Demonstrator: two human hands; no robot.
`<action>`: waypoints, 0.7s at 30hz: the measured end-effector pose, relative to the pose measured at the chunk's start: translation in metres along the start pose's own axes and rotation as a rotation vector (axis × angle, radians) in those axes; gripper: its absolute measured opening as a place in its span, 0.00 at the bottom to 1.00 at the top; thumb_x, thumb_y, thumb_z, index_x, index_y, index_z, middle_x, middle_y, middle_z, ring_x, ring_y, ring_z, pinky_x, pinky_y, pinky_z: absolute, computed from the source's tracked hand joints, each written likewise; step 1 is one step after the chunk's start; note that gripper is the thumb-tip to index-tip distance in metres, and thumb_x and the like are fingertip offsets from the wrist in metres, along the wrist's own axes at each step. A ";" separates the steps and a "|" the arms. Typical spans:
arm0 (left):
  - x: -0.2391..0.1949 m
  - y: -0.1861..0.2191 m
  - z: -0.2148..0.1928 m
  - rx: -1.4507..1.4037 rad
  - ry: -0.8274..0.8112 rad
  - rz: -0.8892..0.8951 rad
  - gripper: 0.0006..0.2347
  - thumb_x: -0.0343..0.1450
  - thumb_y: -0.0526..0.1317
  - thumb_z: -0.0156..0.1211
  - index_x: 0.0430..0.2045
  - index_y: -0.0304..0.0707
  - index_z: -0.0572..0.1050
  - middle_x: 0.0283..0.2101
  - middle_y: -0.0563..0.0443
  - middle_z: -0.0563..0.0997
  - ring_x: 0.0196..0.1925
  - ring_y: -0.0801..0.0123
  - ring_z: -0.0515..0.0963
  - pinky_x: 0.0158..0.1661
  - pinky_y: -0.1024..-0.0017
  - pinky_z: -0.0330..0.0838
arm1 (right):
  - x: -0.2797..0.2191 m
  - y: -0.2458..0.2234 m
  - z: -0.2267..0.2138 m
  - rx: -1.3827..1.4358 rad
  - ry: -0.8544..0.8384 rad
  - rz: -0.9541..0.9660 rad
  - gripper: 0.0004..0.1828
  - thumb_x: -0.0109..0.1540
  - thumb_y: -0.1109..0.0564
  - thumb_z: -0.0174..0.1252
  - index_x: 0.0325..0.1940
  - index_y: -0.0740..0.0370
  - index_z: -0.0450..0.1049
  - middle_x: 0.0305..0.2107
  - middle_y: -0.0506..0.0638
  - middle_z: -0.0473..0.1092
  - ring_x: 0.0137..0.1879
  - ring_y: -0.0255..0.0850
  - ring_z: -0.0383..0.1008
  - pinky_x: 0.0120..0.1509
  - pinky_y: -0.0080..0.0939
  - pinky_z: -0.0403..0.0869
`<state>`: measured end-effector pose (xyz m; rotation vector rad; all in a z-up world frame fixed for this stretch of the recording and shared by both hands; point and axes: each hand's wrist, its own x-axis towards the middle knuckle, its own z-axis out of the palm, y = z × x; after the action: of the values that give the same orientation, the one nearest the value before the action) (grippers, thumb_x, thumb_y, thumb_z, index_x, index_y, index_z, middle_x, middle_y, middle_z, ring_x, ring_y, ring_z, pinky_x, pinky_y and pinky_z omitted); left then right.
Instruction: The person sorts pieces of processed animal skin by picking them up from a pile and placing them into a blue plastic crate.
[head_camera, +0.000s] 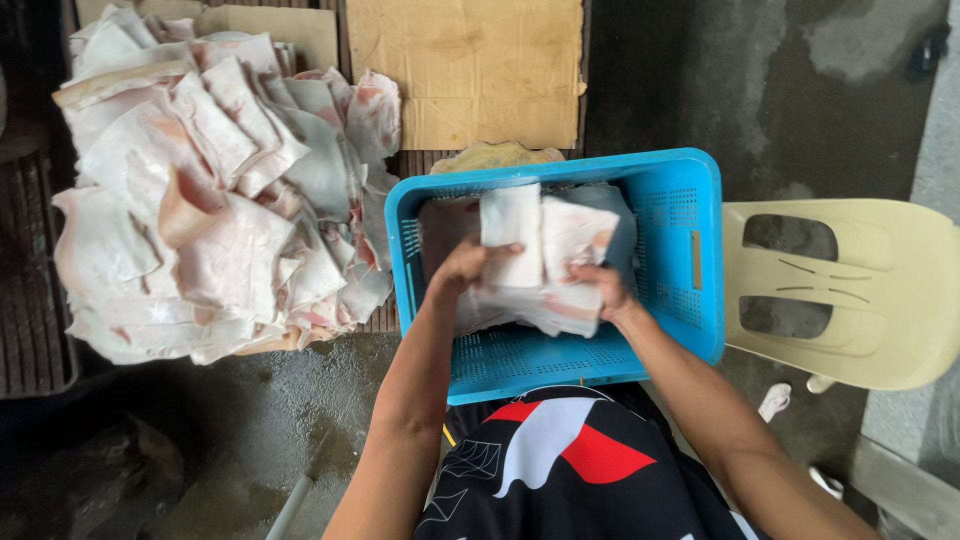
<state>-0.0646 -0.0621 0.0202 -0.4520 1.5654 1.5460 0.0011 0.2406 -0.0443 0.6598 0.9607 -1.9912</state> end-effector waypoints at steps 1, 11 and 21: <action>-0.004 0.010 0.003 -0.040 -0.015 0.046 0.27 0.61 0.49 0.72 0.50 0.29 0.79 0.34 0.38 0.86 0.19 0.60 0.77 0.14 0.68 0.65 | -0.003 -0.005 -0.004 0.147 0.079 0.037 0.20 0.56 0.54 0.63 0.49 0.64 0.75 0.44 0.65 0.75 0.50 0.61 0.78 0.57 0.67 0.74; -0.018 0.029 0.036 -0.475 -0.364 0.280 0.29 0.64 0.43 0.73 0.57 0.26 0.73 0.52 0.39 0.82 0.53 0.60 0.82 0.55 0.65 0.75 | -0.044 -0.076 -0.058 0.186 -0.182 -0.355 0.25 0.54 0.66 0.64 0.57 0.69 0.75 0.40 0.57 0.77 0.43 0.52 0.81 0.49 0.58 0.80; -0.096 0.092 -0.006 -0.410 -0.144 0.609 0.25 0.63 0.31 0.75 0.55 0.26 0.74 0.51 0.41 0.83 0.51 0.63 0.82 0.53 0.66 0.78 | -0.080 -0.148 0.102 0.063 -0.193 -0.494 0.30 0.65 0.55 0.63 0.71 0.66 0.66 0.59 0.58 0.72 0.64 0.53 0.74 0.73 0.57 0.71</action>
<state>-0.0831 -0.0823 0.1507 -0.0695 1.3340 2.3289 -0.0905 0.2493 0.1296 0.2658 1.0142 -2.4719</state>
